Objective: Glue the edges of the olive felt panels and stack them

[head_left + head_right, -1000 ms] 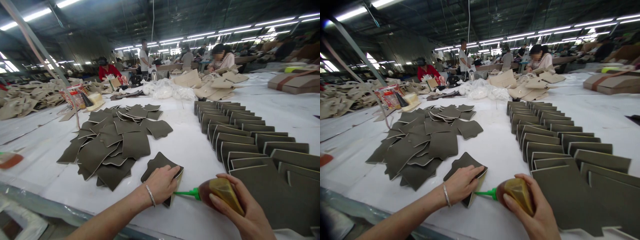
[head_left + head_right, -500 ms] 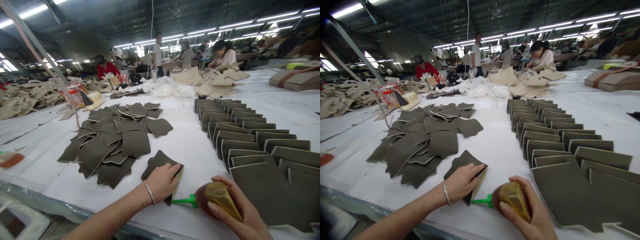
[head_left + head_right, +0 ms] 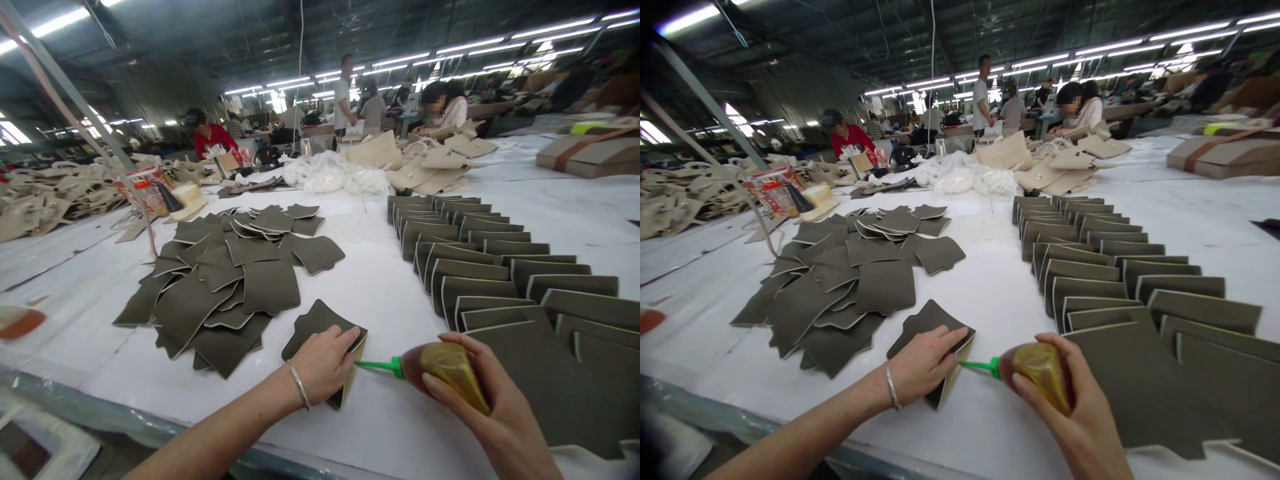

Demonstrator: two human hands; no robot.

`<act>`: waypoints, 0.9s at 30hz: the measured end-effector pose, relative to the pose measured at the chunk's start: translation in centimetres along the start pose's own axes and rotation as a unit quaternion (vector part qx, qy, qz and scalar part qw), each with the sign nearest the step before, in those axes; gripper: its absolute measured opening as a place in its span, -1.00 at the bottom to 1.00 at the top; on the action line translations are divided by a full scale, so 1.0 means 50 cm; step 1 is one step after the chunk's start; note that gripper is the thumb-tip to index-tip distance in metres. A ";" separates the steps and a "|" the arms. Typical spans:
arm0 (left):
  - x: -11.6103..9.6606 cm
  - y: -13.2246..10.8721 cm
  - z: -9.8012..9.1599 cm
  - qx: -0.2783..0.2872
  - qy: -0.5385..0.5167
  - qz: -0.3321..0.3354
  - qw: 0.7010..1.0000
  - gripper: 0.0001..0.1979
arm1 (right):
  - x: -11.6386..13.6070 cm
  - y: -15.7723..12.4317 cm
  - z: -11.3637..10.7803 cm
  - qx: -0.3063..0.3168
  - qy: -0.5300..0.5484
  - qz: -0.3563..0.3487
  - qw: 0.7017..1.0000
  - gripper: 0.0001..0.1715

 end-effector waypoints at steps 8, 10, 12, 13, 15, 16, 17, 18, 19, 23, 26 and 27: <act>0.001 0.006 -0.001 0.011 -0.009 0.001 1.000 -0.51 | 0.001 0.005 0.002 0.006 0.011 -0.002 1.000 -0.35; 0.002 0.006 -0.001 0.012 -0.012 0.003 1.000 -0.51 | -0.007 0.006 0.005 0.043 0.038 0.002 0.998 -0.35; 0.002 0.005 -0.003 0.009 -0.018 0.005 1.000 -0.51 | -0.011 0.013 -0.001 0.023 0.028 0.002 0.999 -0.35; 0.002 0.005 -0.004 0.008 -0.021 0.005 1.000 -0.51 | -0.011 0.018 -0.005 -0.001 0.017 0.002 1.000 -0.34; 0.002 0.005 -0.006 0.007 -0.028 0.006 1.000 -0.51 | -0.004 0.020 -0.008 -0.041 0.005 0.004 0.999 -0.32; 0.003 0.005 -0.006 0.008 -0.031 0.007 0.999 -0.51 | 0.002 0.016 -0.006 -0.048 0.009 0.012 0.999 -0.32; 0.003 0.005 -0.006 0.008 -0.034 0.008 0.999 -0.51 | 0.008 0.009 -0.001 -0.042 0.021 0.022 0.999 -0.33; 0.004 0.006 -0.005 0.006 -0.036 0.009 0.999 -0.50 | 0.015 0.001 0.006 -0.029 0.036 0.033 0.998 -0.34; 0.005 0.006 -0.005 0.004 -0.038 0.010 0.999 -0.50 | 0.021 -0.010 0.014 -0.013 0.053 0.042 0.998 -0.36; 0.010 0.008 0.001 -0.001 -0.038 0.003 0.999 -0.49 | 0.030 -0.040 0.032 0.007 0.098 0.066 0.993 -0.38; 0.012 0.008 0.004 -0.002 -0.040 -0.001 0.999 -0.49 | 0.026 -0.047 0.033 -0.011 0.088 0.067 0.994 -0.38; 0.012 0.008 0.005 -0.003 -0.043 -0.001 0.999 -0.48 | 0.024 -0.050 0.034 -0.013 0.086 0.062 0.994 -0.39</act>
Point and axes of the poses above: each hand's wrist, its own y-axis towards the middle knuckle, its own z-axis out of the palm, x = y × z, the point moved 3 cm from there along y, towards the middle knuckle, and after that the axes turned 6 degrees about x, right-handed, at the moved point
